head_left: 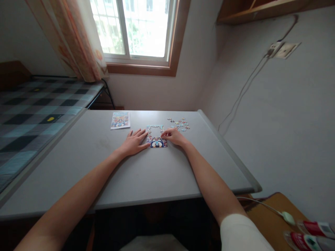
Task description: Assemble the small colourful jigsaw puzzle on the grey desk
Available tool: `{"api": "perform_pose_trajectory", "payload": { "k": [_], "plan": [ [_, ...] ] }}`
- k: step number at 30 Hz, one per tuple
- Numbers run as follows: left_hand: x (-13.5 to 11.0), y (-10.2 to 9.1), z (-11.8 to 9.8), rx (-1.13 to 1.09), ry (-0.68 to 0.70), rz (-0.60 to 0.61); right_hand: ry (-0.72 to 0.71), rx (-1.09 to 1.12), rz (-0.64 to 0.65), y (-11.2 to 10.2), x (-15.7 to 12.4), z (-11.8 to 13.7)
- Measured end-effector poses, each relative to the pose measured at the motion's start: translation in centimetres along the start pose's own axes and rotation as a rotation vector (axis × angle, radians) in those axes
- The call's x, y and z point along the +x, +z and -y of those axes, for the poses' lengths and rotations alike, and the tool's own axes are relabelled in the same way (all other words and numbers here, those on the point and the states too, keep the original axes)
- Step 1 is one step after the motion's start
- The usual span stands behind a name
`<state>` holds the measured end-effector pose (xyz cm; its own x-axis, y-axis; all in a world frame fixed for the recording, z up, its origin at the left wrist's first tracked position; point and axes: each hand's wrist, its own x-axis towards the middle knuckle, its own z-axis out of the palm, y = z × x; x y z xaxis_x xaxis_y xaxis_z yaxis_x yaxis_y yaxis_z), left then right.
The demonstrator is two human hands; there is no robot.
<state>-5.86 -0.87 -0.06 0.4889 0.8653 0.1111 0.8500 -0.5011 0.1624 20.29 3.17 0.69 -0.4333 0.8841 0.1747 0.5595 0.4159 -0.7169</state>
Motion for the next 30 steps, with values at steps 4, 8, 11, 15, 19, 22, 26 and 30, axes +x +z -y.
{"api": "perform_pose_trajectory", "payload": {
  "k": [4, 8, 11, 15, 19, 22, 26, 30],
  "plan": [
    [0.0, -0.1, -0.1, 0.000, -0.001, 0.003, -0.016, -0.006, -0.001, 0.3, 0.1, -0.2],
    [-0.1, -0.2, -0.1, -0.001, -0.004, 0.007, -0.024, -0.003, -0.001, 0.3, 0.1, -0.3],
    [-0.1, -0.1, -0.1, 0.001, -0.002, -0.001, -0.036, 0.007, -0.022, 0.4, 0.1, -0.3],
    [0.0, 0.0, 0.0, 0.000, 0.002, -0.005, -0.052, 0.008, -0.034, 0.8, 0.1, 0.1],
    [0.0, 0.0, 0.0, -0.005, 0.000, -0.002, -0.051, -0.011, -0.022, 1.0, 0.1, 0.7],
    [0.0, 0.1, 0.0, -0.005, -0.001, -0.003, -0.043, -0.023, -0.026, 1.0, 0.1, 1.0],
    [0.0, 0.1, 0.0, -0.009, -0.003, -0.002, -0.024, -0.053, -0.032, 1.0, 0.1, 1.2],
    [-0.1, -0.1, -0.1, -0.010, -0.006, 0.001, -0.017, -0.082, -0.044, 1.2, 0.1, 1.2]
  ]
}}
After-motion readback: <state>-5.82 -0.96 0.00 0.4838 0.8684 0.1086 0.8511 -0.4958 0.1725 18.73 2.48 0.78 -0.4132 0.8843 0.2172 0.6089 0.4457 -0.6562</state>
